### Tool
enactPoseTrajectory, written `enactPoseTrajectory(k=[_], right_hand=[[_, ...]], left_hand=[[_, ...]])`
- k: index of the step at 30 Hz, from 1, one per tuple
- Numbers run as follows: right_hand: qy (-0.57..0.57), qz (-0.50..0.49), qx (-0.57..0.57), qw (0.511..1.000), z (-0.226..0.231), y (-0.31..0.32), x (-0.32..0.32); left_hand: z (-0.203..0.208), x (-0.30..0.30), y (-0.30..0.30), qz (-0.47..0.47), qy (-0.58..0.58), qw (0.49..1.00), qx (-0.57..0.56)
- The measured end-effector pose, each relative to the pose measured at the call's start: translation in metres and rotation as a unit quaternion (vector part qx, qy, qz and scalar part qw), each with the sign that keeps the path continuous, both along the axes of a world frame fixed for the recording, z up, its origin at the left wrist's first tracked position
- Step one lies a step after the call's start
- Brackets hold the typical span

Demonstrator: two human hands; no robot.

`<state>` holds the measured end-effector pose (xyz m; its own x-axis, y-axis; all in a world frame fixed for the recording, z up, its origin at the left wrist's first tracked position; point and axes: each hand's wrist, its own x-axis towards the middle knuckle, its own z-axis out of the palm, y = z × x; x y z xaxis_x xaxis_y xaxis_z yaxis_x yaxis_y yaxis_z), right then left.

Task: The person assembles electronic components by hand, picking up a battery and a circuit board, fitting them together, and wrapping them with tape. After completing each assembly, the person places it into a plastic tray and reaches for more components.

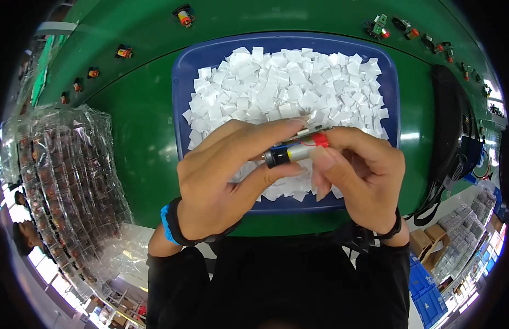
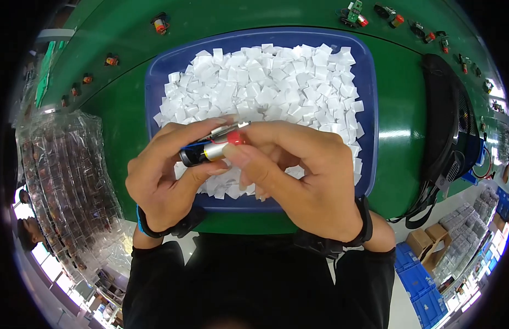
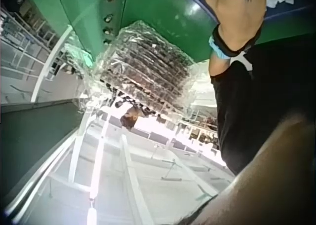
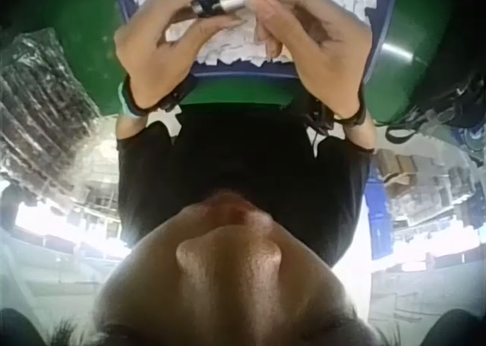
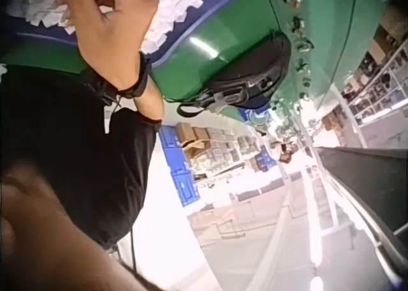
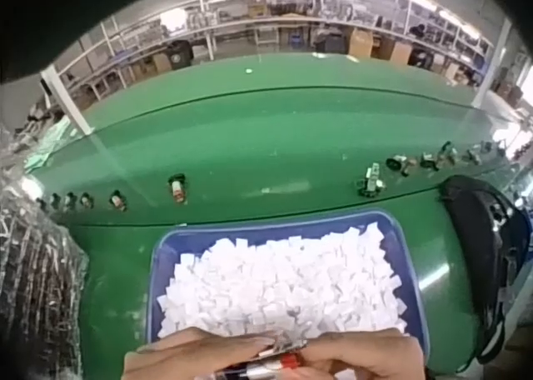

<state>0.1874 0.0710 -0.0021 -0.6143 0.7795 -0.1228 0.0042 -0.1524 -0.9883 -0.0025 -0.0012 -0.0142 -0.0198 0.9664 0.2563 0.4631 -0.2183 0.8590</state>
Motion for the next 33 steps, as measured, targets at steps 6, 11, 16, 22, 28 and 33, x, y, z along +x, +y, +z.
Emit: enactPoseTrajectory(k=[6,11,16,22,28,33], right_hand=[[-0.005,0.024,-0.05,0.998,0.0,0.0,0.0],[-0.022,0.052,-0.001,0.998,-0.002,0.004,0.004],[-0.06,-0.005,0.332,0.941,0.002,0.009,0.005],[-0.038,0.019,0.501,0.865,-0.006,0.019,0.001],[-0.045,-0.003,0.476,0.878,-0.003,0.015,0.0],[-0.022,-0.066,0.519,0.852,-0.002,0.02,0.007]], left_hand=[[0.002,0.001,0.004,0.001,0.049,0.997,0.067],[0.008,0.006,-0.005,0.023,-0.197,0.975,-0.097],[0.011,-0.015,0.004,-0.06,-0.494,0.818,-0.289],[0.014,-0.01,0.004,-0.059,-0.41,0.857,-0.305],[0.021,-0.026,0.018,-0.07,-0.286,0.901,-0.319],[0.002,-0.084,0.121,-0.024,0.103,0.983,-0.153]])
